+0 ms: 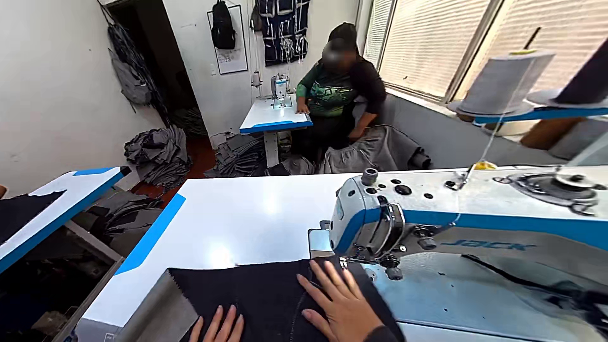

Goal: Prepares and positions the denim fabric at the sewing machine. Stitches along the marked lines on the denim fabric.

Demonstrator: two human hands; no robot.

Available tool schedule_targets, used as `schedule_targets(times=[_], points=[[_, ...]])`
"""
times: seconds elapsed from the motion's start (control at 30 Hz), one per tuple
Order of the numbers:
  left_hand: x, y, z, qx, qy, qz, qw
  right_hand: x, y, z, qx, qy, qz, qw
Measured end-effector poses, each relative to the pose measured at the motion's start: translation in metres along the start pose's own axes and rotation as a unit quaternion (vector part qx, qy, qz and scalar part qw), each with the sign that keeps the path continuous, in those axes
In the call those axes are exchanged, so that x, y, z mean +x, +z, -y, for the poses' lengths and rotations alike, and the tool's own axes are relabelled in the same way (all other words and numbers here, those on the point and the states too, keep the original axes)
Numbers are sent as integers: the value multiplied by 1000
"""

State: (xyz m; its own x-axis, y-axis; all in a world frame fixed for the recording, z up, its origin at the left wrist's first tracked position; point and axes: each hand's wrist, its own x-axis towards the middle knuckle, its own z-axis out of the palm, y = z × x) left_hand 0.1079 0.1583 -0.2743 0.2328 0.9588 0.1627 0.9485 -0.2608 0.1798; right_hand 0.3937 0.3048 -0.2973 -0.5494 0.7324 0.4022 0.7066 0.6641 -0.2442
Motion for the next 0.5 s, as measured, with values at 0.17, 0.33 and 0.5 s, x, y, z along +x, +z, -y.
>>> schedule_targets(times=[0.17,0.33,0.5], points=[[99,32,-44,8,120,-32,992,-53,-43,-78,-75,90,-34,993],[184,23,-75,-46,51,148,987,-12,-76,-146,-80,157,114,978],[144,34,-75,-12,35,46,998,-6,-73,-132,-67,115,125,983]])
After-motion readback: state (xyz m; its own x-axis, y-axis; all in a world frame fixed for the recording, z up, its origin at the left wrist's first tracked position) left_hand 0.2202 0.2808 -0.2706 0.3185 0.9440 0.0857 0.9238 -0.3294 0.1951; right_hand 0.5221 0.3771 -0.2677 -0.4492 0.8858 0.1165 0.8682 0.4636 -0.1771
